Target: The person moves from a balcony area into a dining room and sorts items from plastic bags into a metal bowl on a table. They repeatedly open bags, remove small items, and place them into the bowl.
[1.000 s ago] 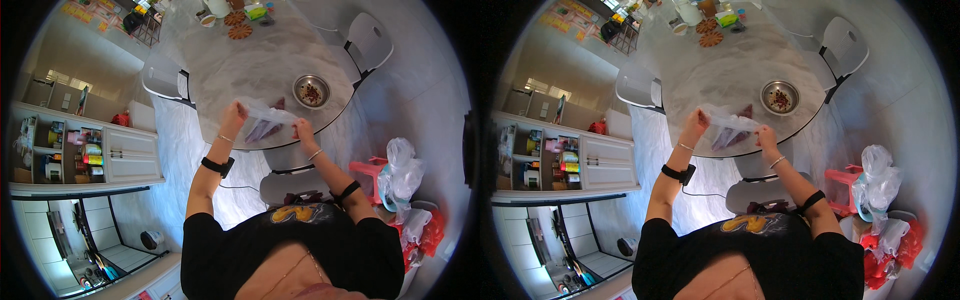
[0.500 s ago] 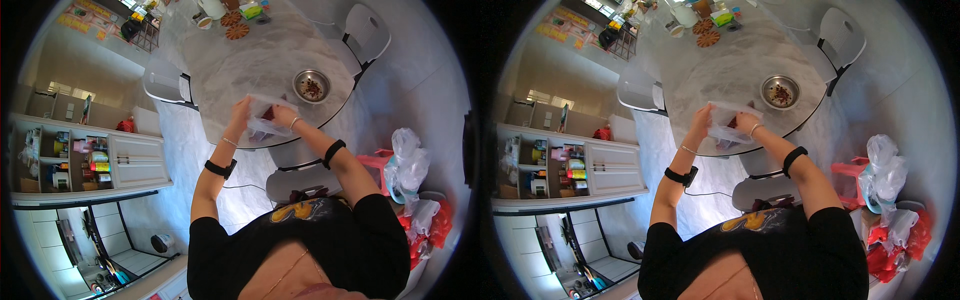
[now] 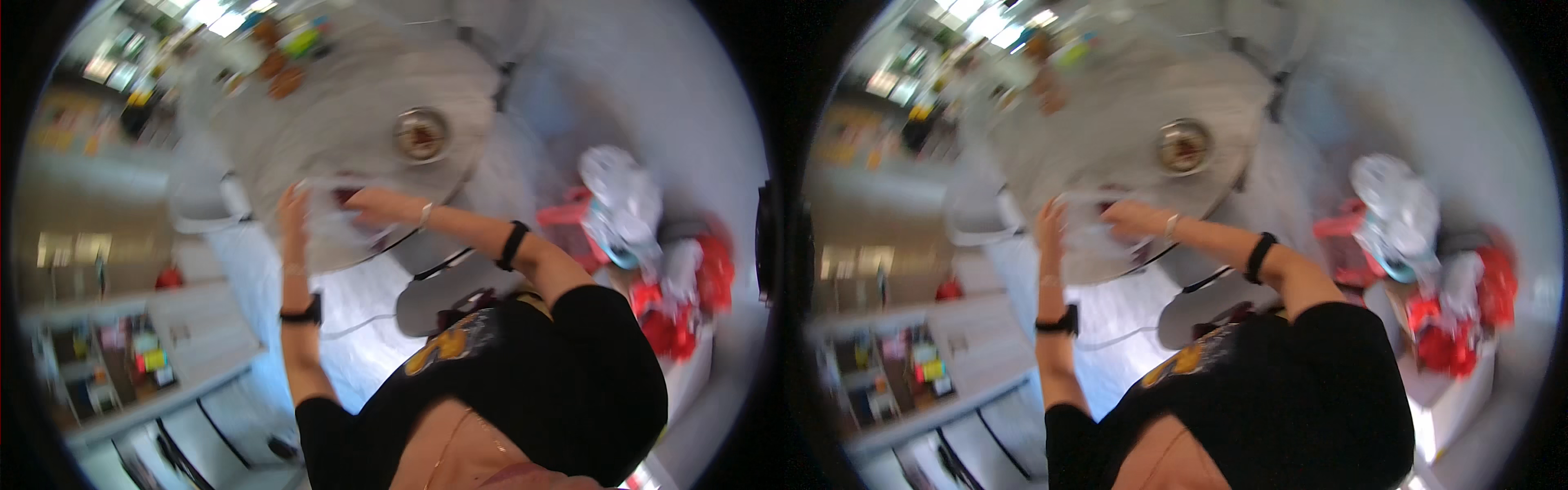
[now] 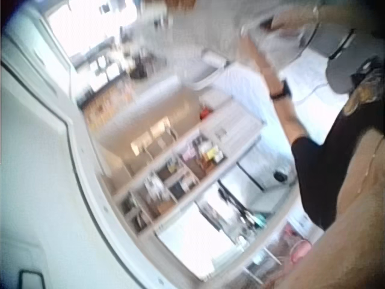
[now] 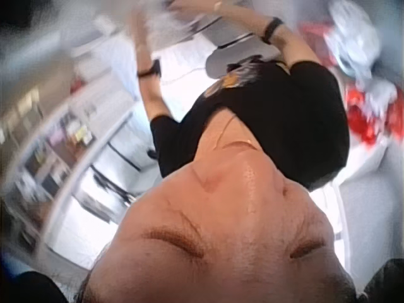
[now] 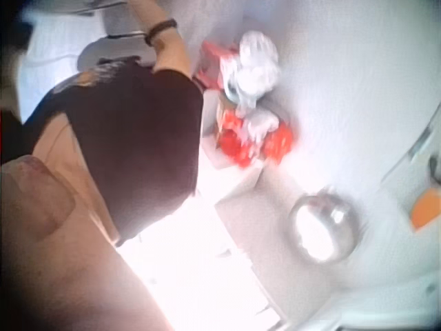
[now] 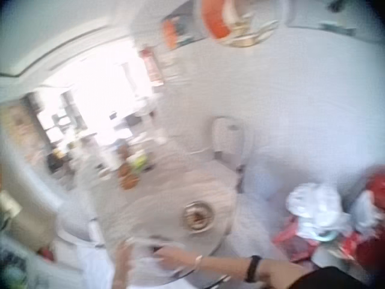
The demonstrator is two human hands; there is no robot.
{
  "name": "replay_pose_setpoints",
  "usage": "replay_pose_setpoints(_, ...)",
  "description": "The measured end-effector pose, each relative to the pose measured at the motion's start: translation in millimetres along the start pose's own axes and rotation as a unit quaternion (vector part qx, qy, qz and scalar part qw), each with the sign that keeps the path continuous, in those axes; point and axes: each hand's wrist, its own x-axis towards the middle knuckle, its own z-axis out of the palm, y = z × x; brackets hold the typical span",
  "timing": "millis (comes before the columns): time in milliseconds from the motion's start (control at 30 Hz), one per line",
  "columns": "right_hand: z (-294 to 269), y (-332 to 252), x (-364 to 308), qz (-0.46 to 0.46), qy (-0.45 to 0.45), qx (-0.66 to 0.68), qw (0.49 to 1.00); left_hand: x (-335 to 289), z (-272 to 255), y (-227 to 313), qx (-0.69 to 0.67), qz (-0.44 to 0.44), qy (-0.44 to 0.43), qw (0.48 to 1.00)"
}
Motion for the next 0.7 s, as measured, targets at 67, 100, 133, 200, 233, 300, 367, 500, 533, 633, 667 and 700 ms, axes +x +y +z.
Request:
replay_pose_setpoints(67, -14, -8, -42, -0.119, 0.072, -0.074, 0.988, -8, -7, 9, -0.075, -0.013, -0.028, 0.997)
replay_pose_setpoints(100, -24, -8, -66, -0.159, 0.107, -0.059, 0.98, -24, -9, 14, 0.024, 0.013, -0.005, 1.0)
replay_pose_setpoints(133, -33, -7, -89, -0.136, 0.088, -0.125, 0.979, -35, -7, 22, 0.05, 0.016, 0.014, 0.999)
replay_pose_setpoints(200, -62, 7, -147, -0.117, 0.075, -0.137, 0.981, -53, -5, 49, 0.049, -0.091, 0.08, 0.991)
replay_pose_setpoints(233, -75, 17, -178, -0.055, 0.086, -0.12, 0.988, -65, -2, 60, 0.024, -0.115, 0.087, 0.989)
replay_pose_setpoints(300, -99, 48, -252, 0.045, 0.171, -0.145, 0.973, -94, 5, 84, -0.013, -0.134, 0.055, 0.989)
replay_pose_setpoints(367, -121, 89, -338, 0.25, 0.251, -0.071, 0.932, -117, 20, 111, -0.092, -0.175, 0.009, 0.98)
replay_pose_setpoints(500, -164, 186, -510, 0.342, 0.423, -0.238, 0.804, -157, 88, 167, -0.213, -0.204, -0.091, 0.951)
replay_pose_setpoints(533, -162, 204, -546, 0.421, 0.45, -0.268, 0.74, -167, 112, 181, -0.246, -0.203, -0.123, 0.94)
replay_pose_setpoints(633, -135, 231, -636, 0.628, 0.312, -0.287, 0.653, -197, 195, 212, -0.296, -0.237, -0.191, 0.905)
replay_pose_setpoints(667, -120, 235, -656, 0.69, 0.218, -0.266, 0.638, -207, 224, 221, -0.308, -0.249, -0.232, 0.888)
replay_pose_setpoints(700, -108, 236, -675, 0.695, 0.146, -0.269, 0.651, -218, 251, 228, -0.3, -0.268, -0.246, 0.882)
